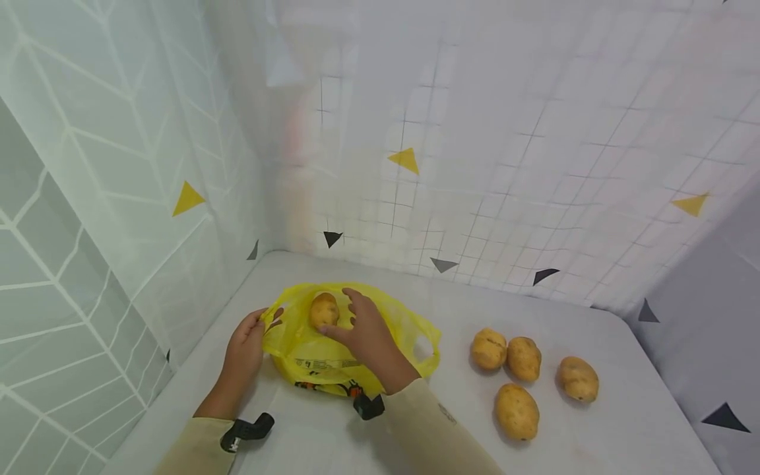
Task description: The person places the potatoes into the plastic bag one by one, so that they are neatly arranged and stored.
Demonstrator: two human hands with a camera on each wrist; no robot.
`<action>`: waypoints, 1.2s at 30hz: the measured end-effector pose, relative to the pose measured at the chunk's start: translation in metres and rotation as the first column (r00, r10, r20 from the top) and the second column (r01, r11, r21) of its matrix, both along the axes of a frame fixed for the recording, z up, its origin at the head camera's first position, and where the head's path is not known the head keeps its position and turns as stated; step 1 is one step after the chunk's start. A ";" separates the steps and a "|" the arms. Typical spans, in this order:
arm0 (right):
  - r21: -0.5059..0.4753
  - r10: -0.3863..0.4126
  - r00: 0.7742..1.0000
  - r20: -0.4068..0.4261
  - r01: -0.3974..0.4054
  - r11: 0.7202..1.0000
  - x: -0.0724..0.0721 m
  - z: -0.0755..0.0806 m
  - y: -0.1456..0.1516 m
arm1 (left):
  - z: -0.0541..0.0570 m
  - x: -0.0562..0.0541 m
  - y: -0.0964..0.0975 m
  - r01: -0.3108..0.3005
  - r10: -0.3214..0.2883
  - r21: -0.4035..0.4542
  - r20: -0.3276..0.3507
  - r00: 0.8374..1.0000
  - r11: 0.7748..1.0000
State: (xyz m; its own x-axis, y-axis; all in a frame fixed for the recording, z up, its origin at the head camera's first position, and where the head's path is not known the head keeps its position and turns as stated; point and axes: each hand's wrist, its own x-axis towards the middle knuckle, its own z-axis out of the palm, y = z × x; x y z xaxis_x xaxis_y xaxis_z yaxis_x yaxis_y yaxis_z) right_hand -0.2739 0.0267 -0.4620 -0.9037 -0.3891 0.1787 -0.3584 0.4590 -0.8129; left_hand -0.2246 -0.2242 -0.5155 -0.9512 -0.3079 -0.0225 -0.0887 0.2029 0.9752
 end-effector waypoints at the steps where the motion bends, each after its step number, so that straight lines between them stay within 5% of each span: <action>1: -0.005 0.001 1.000 -0.002 -0.001 1.000 0.001 -0.001 0.002 | -0.001 -0.001 -0.001 0.002 -0.002 0.000 0.000 1.000 1.000; 16: 0.122 -0.100 0.991 -0.085 0.109 0.987 0.003 -0.004 0.039 | -0.003 -0.006 -0.008 -0.005 0.006 -0.022 0.041 0.999 1.000; 36: 0.097 -0.242 0.970 -0.036 0.244 0.965 -0.002 0.007 0.098 | -0.001 -0.004 -0.015 0.034 -0.033 -0.003 0.057 0.998 0.999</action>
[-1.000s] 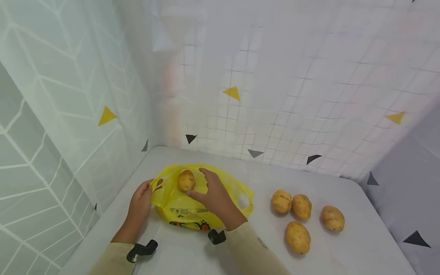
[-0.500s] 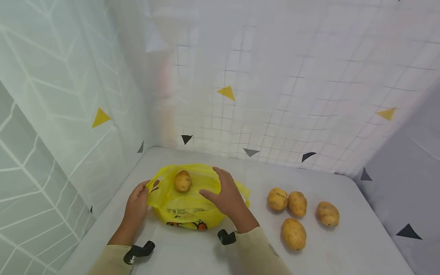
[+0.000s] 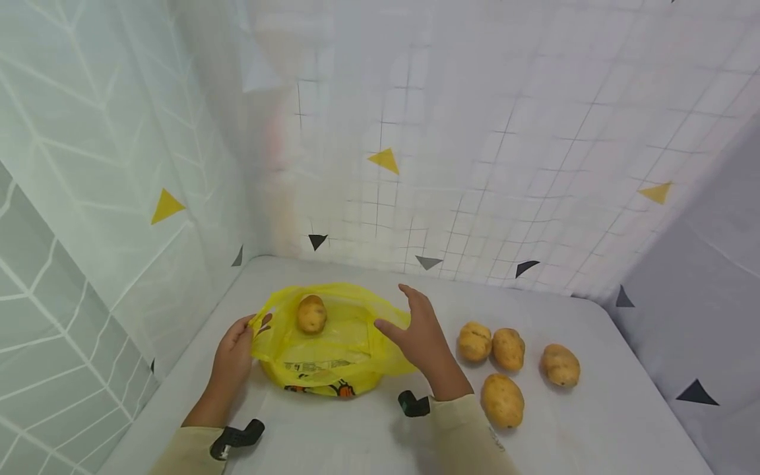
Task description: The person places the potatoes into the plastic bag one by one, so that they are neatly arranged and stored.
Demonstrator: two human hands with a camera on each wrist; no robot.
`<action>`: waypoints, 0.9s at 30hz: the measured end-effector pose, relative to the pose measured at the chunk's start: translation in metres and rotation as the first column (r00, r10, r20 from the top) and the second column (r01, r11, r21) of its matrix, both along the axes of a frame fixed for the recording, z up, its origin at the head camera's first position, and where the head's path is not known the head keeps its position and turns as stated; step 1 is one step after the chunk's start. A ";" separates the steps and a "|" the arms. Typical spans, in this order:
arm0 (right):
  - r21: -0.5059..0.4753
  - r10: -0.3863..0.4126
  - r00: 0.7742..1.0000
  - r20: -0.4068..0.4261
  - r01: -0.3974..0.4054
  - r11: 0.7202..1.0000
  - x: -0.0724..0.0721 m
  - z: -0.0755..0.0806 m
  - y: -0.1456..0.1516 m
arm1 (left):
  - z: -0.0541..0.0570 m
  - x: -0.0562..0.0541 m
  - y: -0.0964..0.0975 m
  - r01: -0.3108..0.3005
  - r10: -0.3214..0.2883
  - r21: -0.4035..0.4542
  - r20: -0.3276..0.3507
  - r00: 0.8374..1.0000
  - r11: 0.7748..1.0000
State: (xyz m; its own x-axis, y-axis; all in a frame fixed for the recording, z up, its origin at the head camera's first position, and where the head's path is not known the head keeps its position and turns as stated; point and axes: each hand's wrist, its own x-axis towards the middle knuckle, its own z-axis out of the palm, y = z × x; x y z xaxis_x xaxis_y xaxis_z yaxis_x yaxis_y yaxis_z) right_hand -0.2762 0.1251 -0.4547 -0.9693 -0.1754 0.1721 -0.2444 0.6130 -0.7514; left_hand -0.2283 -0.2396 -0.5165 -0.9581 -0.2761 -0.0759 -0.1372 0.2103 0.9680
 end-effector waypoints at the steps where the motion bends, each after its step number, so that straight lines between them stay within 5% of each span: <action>1: -0.005 -0.001 1.000 -0.004 0.001 1.000 0.000 0.000 0.005 | 0.000 0.000 0.000 -0.001 0.001 -0.001 0.002 1.000 1.000; 10: -0.022 -0.042 0.998 -0.045 0.041 0.999 -0.003 0.004 0.039 | -0.002 0.003 -0.004 0.013 -0.015 -0.031 -0.052 0.999 0.999; 27: 0.092 -0.213 0.975 0.064 0.207 0.974 0.009 0.021 0.084 | -0.008 0.005 -0.013 0.012 -0.012 0.006 -0.047 0.999 1.000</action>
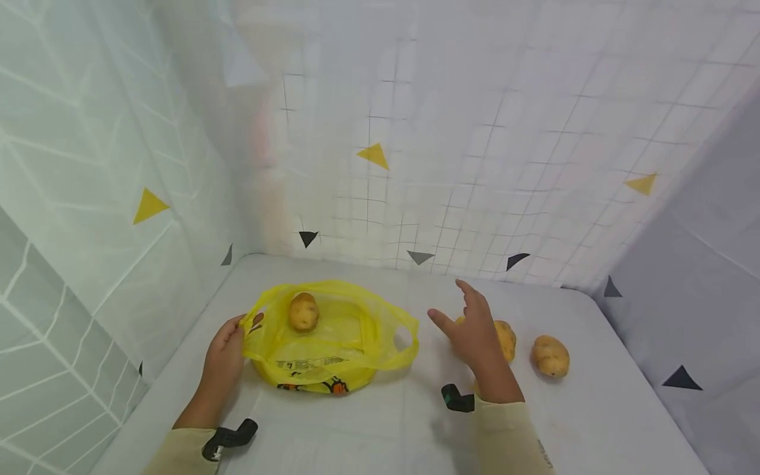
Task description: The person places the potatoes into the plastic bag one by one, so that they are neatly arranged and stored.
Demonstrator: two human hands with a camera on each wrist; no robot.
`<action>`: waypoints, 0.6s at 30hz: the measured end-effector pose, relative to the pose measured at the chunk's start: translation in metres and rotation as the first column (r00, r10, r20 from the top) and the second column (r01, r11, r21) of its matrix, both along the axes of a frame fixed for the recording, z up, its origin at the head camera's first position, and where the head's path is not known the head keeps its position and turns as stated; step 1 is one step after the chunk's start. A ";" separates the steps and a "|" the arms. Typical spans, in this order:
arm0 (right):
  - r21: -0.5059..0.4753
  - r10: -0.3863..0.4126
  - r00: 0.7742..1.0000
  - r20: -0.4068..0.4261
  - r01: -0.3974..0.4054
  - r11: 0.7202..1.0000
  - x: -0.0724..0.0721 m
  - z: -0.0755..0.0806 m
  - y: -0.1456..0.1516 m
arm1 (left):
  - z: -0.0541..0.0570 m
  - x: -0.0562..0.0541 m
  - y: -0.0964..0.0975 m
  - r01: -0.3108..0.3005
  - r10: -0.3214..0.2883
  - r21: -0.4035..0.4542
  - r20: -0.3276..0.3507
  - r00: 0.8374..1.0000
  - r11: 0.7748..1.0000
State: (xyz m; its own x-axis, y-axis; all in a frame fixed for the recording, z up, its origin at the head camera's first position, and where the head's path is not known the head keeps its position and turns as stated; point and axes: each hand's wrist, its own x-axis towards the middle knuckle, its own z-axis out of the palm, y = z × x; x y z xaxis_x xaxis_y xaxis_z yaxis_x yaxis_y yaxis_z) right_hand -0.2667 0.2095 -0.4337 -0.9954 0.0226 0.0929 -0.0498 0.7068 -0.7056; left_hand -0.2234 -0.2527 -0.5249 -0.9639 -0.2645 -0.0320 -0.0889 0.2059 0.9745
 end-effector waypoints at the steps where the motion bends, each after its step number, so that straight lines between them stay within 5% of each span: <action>1: -0.003 -0.008 1.000 0.008 0.008 1.000 0.001 0.002 0.004 | 0.000 0.000 0.000 0.002 -0.002 0.000 0.002 1.000 1.000; 10: 0.004 -0.092 0.992 0.089 0.092 0.996 0.009 0.008 0.033 | 0.005 0.002 0.001 0.006 -0.006 -0.001 0.037 0.999 1.000; 18: -0.077 -0.117 0.991 0.063 0.122 0.990 0.017 0.000 0.058 | 0.004 0.003 0.001 -0.004 0.004 -0.003 0.052 0.999 1.000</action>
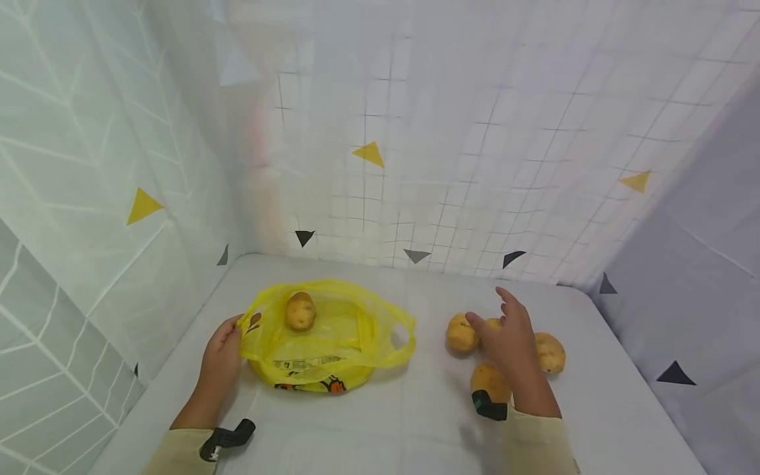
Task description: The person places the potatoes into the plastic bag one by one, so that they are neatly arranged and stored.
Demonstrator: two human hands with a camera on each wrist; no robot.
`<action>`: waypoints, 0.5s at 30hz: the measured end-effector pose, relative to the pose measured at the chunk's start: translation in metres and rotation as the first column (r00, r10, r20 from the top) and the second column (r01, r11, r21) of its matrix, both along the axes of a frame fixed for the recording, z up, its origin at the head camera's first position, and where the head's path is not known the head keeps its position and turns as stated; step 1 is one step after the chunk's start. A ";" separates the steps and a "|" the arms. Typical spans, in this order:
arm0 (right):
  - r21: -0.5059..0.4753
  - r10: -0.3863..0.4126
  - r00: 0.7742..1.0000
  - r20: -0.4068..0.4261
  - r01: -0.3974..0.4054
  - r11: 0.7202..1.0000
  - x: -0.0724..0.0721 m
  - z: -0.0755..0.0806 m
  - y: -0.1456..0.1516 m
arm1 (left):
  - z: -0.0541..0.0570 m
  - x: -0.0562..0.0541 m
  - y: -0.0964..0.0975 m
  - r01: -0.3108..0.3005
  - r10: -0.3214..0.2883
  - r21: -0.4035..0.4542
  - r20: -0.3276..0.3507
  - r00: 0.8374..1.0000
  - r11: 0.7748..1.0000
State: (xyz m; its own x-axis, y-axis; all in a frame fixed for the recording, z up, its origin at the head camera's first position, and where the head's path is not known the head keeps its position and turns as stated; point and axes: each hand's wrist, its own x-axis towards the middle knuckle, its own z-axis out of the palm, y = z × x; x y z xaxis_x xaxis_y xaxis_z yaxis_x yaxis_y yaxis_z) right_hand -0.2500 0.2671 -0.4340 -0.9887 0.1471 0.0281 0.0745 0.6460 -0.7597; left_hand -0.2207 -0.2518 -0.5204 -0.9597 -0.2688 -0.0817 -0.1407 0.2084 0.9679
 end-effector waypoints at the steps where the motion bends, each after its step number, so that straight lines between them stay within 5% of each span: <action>1: -0.002 -0.003 1.000 0.000 0.003 1.000 0.001 -0.001 0.003 | 0.000 0.000 0.000 0.000 0.000 0.002 0.000 1.000 1.000; 15: 0.095 -0.096 0.995 -0.003 0.095 0.991 0.012 -0.003 0.036 | 0.000 0.000 -0.003 0.006 -0.006 0.020 0.005 1.000 1.000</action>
State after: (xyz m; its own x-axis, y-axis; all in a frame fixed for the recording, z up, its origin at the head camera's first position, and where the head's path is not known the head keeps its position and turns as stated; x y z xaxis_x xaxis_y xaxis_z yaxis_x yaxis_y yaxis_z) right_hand -0.2385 0.3034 -0.4373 -0.9703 0.2377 0.0447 0.1407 0.7050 -0.6951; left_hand -0.2212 -0.2547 -0.5204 -0.9609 -0.2613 -0.0914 -0.1441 0.1903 0.9711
